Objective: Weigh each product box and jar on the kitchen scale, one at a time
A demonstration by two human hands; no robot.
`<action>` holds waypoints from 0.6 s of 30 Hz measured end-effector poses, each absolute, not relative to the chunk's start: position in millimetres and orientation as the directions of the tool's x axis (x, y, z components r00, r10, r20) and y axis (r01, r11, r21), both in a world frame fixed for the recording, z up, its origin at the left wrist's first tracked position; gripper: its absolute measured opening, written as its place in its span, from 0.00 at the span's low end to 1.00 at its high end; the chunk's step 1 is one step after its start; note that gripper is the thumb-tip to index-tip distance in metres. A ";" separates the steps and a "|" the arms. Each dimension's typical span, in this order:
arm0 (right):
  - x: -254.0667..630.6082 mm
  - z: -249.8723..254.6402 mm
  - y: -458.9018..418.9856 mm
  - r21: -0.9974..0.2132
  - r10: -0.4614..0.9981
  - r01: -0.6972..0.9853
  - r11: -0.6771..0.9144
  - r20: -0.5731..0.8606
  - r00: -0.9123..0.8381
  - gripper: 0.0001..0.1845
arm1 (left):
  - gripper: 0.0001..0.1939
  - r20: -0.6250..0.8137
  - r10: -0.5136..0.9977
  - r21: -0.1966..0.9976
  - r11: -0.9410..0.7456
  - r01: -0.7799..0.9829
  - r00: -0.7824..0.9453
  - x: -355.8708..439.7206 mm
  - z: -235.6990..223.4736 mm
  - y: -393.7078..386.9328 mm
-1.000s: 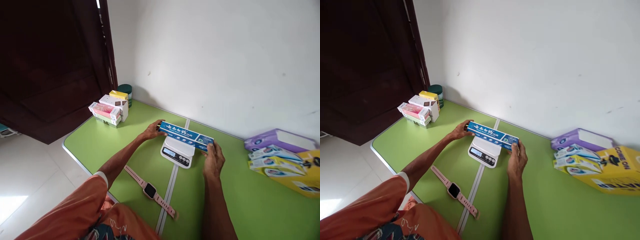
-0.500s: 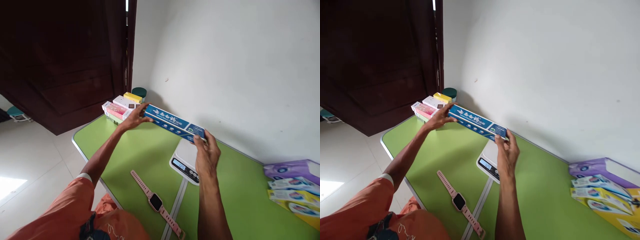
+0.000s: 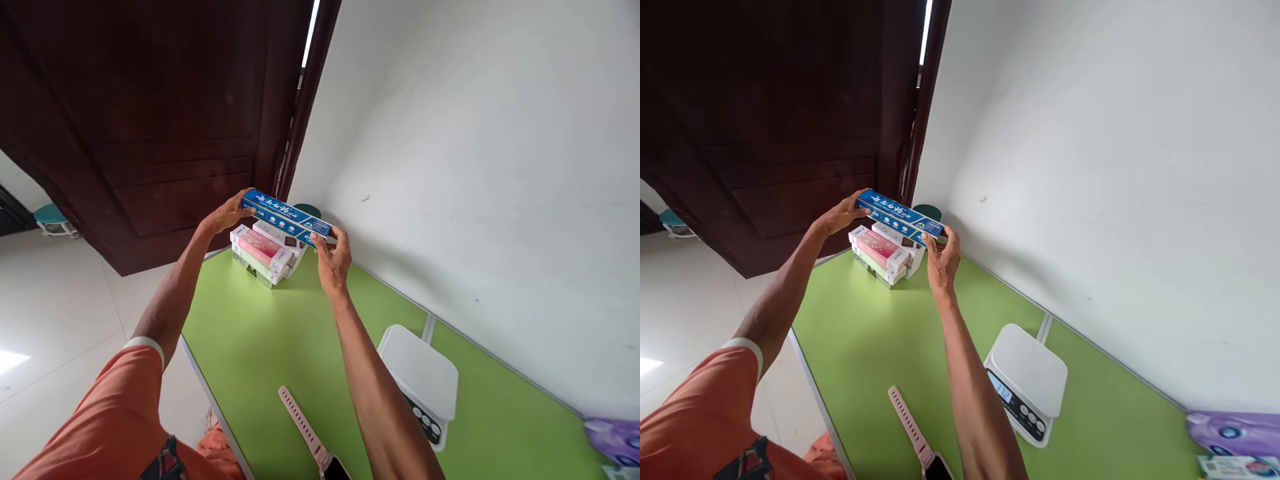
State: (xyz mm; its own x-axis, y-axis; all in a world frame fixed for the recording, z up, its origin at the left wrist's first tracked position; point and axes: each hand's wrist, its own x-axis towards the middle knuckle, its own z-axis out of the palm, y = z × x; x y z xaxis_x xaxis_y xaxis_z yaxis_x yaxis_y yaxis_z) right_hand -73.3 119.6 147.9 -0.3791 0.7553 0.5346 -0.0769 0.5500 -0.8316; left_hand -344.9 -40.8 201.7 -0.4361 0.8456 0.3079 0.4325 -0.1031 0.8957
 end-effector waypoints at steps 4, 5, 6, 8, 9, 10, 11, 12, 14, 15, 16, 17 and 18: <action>-81.9 140.0 121.7 -0.833 0.771 -0.029 0.553 0.524 -0.361 0.37 | 0.44 0.262 0.852 0.896 -0.040 0.443 -0.454 -363.5 189.2 -29.9; -82.8 136.9 121.4 -0.828 0.767 -0.015 0.561 0.527 -0.366 0.37 | 0.44 0.248 0.851 0.895 -0.019 0.446 -0.462 -366.4 184.0 -28.1; -83.5 133.5 121.0 -0.823 0.765 0.001 0.568 0.527 -0.371 0.37 | 0.45 0.234 0.851 0.896 0.000 0.445 -0.470 -368.7 178.7 -26.6; -84.3 126.5 120.0 -0.820 0.765 0.027 0.572 0.521 -0.379 0.36 | 0.44 0.214 0.848 0.900 0.023 0.436 -0.486 -371.8 168.9 -24.1; -84.5 123.5 119.7 -0.820 0.766 0.033 0.571 0.518 -0.382 0.36 | 0.44 0.209 0.846 0.901 0.029 0.432 -0.491 -372.7 165.3 -23.2; -84.5 121.3 119.5 -0.821 0.766 0.036 0.570 0.516 -0.383 0.36 | 0.43 0.207 0.845 0.902 0.030 0.430 -0.493 -373.3 162.7 -22.5; -84.5 119.8 119.6 -0.821 0.766 0.036 0.570 0.514 -0.386 0.36 | 0.43 0.208 0.844 0.902 0.029 0.430 -0.494 -373.7 161.2 -21.9; -84.4 119.1 119.8 -0.822 0.765 0.031 0.569 0.514 -0.389 0.36 | 0.43 0.212 0.843 0.902 0.027 0.432 -0.495 -373.8 160.7 -21.5; -84.3 119.6 120.6 -0.827 0.764 0.018 0.561 0.510 -0.397 0.35 | 0.43 0.212 0.842 0.903 0.025 0.428 -0.496 -373.6 161.6 -20.9; -84.2 120.3 121.0 -0.832 0.765 0.013 0.555 0.504 -0.400 0.35 | 0.43 0.210 0.844 0.906 0.022 0.422 -0.494 -373.3 162.5 -20.7; -84.1 121.0 121.3 -0.836 0.768 0.008 0.548 0.499 -0.402 0.36 | 0.43 0.208 0.845 0.908 0.020 0.418 -0.492 -372.7 163.3 -20.4; -83.9 121.6 121.5 -0.840 0.770 0.004 0.542 0.495 -0.402 0.37 | 0.43 0.207 0.847 0.908 0.020 0.419 -0.490 -372.1 163.8 -20.1; -83.7 121.9 121.5 -0.843 0.773 0.002 0.538 0.492 -0.401 0.37 | 0.43 0.209 0.847 0.905 0.022 0.425 -0.489 -371.5 163.9 -19.7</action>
